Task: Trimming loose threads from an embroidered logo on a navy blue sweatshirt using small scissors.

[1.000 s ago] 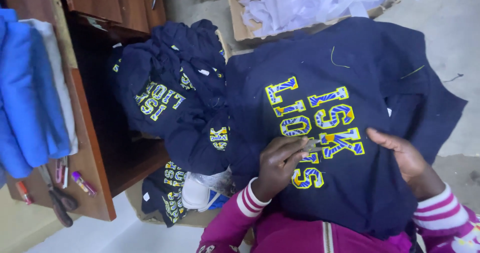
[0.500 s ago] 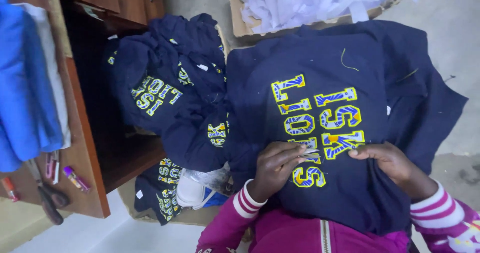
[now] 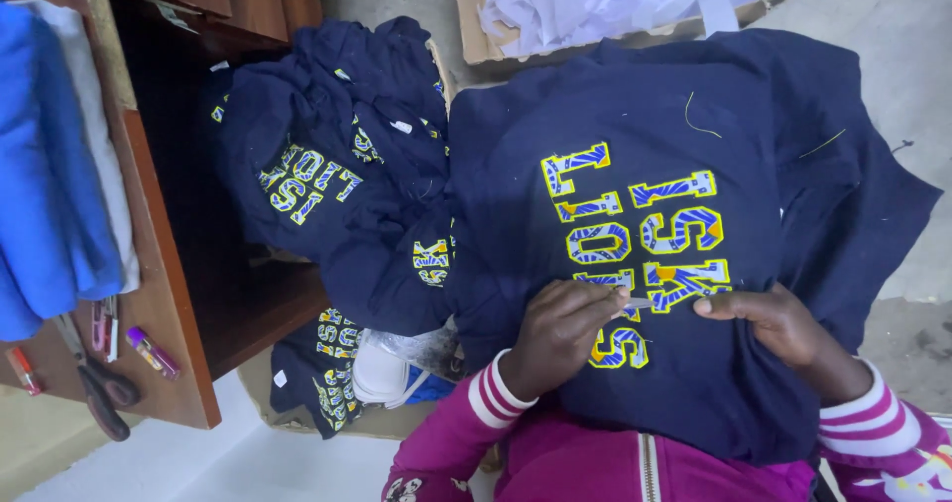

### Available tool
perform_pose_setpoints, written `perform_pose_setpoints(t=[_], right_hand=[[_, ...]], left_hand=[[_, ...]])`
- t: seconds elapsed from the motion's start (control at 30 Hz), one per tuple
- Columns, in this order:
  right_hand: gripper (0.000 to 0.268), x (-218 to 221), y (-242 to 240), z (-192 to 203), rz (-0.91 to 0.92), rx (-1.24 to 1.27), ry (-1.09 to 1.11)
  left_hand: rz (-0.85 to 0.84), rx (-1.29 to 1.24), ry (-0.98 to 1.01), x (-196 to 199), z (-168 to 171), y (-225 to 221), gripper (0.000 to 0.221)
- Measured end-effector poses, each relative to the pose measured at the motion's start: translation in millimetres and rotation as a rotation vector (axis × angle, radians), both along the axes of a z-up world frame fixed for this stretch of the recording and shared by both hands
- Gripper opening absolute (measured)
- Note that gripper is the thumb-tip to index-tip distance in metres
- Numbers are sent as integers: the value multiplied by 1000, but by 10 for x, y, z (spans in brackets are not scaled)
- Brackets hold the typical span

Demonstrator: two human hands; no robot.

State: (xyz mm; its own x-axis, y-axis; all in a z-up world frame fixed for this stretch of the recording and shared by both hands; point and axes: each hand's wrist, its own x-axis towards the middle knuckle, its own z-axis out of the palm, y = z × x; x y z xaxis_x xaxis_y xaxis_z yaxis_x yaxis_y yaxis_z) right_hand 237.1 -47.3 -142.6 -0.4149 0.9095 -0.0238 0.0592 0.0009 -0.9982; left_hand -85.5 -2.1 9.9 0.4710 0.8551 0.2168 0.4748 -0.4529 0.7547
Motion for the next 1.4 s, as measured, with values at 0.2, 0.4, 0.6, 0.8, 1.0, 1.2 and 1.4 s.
perform_pose_setpoints(t=[0.2, 0.4, 0.6, 0.8, 1.0, 1.2, 1.4], right_hand=[[23, 73, -80, -98, 0, 14, -36], [27, -68, 10, 425, -252, -694, 107], [71, -547, 654, 1870, -369, -1241, 81], [72, -483, 575, 1894, -405, -1394, 96], [69, -327, 567, 1555, -357, -1421, 119], [64, -601, 1011, 2287, -376, -1432, -70], [52, -820, 1211, 2117, -383, -1380, 30]], left_hand=[[27, -22, -63, -12, -10, -17, 24], [67, -424, -220, 5, 171, -92, 40], [-1004, -871, -418, 260, 282, -186, 40], [411, 84, -95, -250, -1180, 1530, 48], [-1090, -995, -541, -157, -365, 867, 55], [340, -280, -188, -203, -274, 595, 55], [-349, -206, -17, -5, 192, -340, 48]])
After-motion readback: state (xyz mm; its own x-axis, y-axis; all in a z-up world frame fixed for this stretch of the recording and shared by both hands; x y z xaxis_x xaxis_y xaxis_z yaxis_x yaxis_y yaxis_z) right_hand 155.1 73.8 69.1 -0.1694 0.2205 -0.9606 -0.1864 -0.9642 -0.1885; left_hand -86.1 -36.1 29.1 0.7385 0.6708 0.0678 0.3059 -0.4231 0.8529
